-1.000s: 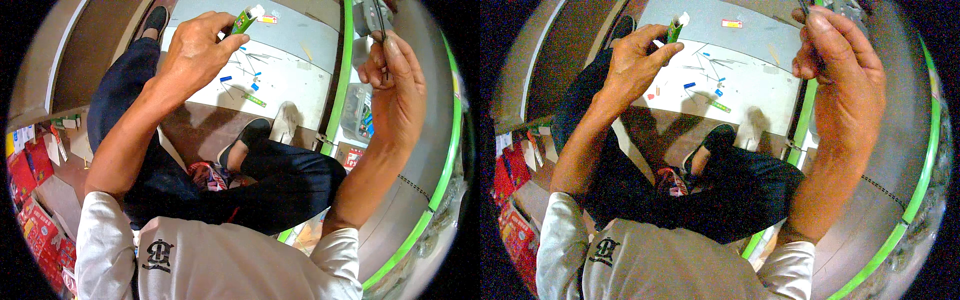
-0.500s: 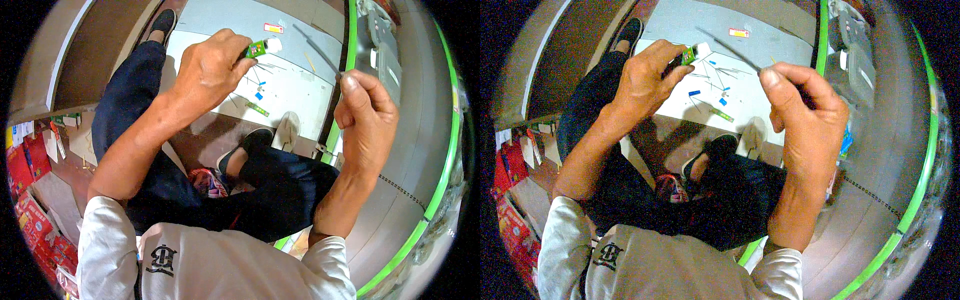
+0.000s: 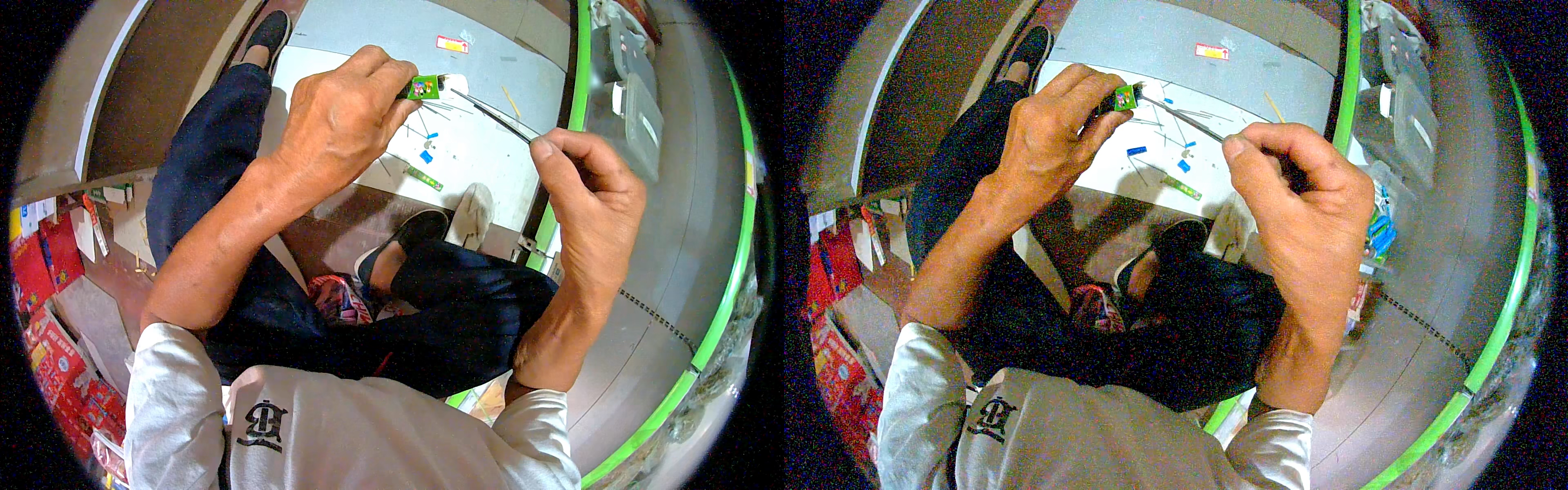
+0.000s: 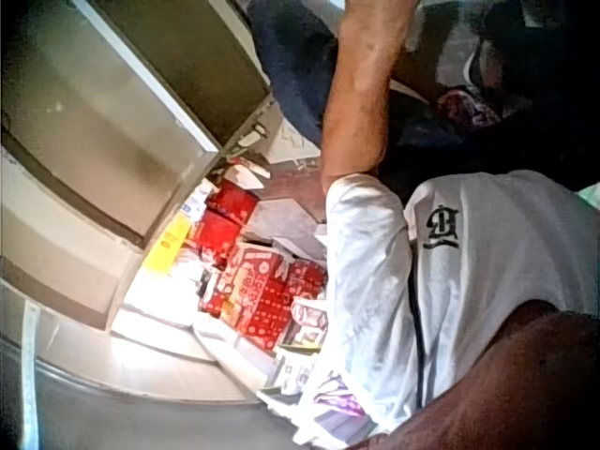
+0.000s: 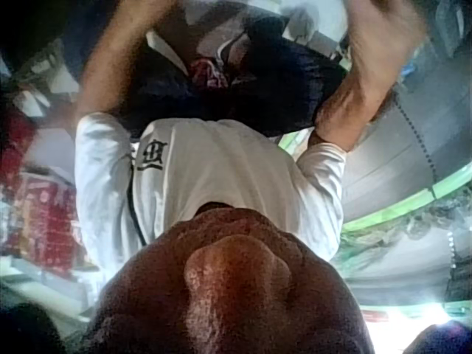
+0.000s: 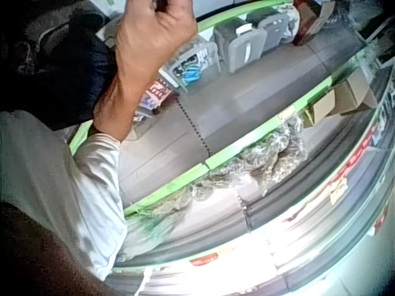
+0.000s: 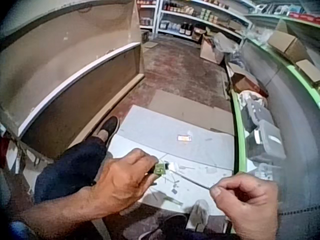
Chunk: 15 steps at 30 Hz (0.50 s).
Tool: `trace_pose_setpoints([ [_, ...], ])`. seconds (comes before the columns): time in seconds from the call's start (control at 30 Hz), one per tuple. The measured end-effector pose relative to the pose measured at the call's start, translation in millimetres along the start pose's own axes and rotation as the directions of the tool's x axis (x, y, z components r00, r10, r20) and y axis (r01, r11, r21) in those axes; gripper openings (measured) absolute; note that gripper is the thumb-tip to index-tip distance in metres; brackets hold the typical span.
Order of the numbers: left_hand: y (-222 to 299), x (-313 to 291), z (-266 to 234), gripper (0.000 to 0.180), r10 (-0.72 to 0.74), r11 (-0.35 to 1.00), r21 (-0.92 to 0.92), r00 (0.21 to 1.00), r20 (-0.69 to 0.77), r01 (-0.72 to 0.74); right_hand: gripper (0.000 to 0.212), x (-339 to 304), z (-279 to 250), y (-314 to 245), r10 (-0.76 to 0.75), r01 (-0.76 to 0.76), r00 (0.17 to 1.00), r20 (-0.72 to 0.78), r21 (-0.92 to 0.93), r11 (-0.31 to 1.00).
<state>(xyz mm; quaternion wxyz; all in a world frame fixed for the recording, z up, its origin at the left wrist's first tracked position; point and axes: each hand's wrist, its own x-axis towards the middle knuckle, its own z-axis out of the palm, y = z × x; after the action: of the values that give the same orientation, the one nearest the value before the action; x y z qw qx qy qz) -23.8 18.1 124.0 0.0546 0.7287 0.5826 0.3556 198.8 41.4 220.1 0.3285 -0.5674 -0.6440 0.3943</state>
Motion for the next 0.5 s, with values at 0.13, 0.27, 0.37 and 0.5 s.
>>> trace_pose_setpoints([
  [0.13, 1.5, -1.3, -0.3, 0.030, -0.003, 1.000, 0.019, 1.000, 0.024, 0.003, 0.009, -1.1, 0.6, 0.7, -0.010, 0.010, 1.000, 0.007, -0.021, 1.000],
  [0.27, 1.2, -1.9, 0.4, 0.030, 0.016, 0.998, 0.059, 1.000, 0.023, -0.017, 0.009, -1.0, 1.0, 1.3, -0.015, 0.016, 1.000, 0.022, -0.061, 0.998],
  [0.37, 0.7, -2.6, 1.3, 0.029, 0.033, 0.996, 0.080, 0.999, 0.037, -0.036, 0.009, -1.0, 3.5, 2.0, -0.019, 0.019, 1.000, 0.007, -0.089, 0.996],
  [0.5, 1.3, -3.7, 2.4, 0.029, 0.049, 0.994, 0.090, 0.998, 0.049, -0.053, 0.009, -2.7, 5.6, 3.0, -0.018, 0.019, 1.000, 0.008, -0.094, 0.995],
])
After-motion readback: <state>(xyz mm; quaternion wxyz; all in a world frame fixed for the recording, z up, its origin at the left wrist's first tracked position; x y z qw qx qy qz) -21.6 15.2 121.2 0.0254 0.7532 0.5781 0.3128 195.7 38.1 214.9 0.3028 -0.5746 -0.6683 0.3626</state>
